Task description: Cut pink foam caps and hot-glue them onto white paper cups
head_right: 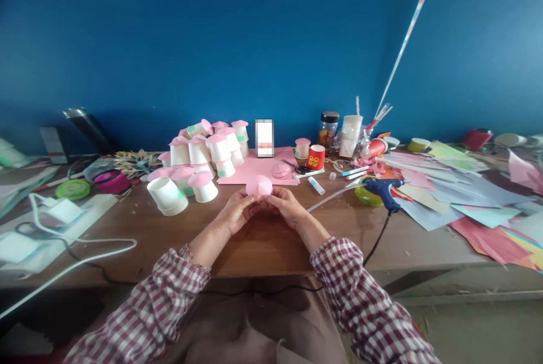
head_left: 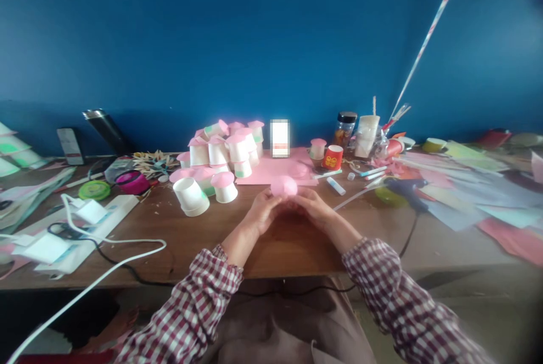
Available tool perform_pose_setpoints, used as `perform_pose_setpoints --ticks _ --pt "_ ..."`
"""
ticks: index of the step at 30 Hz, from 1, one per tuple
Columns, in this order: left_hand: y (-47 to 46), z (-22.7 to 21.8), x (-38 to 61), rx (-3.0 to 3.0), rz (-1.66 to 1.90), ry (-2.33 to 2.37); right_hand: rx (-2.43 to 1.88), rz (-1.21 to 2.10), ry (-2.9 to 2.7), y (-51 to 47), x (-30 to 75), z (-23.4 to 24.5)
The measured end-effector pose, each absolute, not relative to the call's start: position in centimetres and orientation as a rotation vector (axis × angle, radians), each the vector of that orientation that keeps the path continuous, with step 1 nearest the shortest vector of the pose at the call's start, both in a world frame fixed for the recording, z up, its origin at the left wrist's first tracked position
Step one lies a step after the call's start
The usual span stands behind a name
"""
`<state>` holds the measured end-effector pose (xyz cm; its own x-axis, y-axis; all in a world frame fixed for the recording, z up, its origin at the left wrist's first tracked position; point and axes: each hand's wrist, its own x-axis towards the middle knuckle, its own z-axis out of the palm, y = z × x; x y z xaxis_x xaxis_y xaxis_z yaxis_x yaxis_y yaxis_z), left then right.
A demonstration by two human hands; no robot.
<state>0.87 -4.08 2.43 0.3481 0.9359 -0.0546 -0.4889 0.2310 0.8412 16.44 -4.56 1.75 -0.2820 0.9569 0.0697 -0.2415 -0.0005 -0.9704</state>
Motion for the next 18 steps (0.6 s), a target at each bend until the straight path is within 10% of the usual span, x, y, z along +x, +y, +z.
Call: perform_pose_setpoints --ticks 18 --pt "-3.93 1.81 0.99 0.835 1.144 0.667 -1.013 1.370 -1.451 -4.99 15.81 1.96"
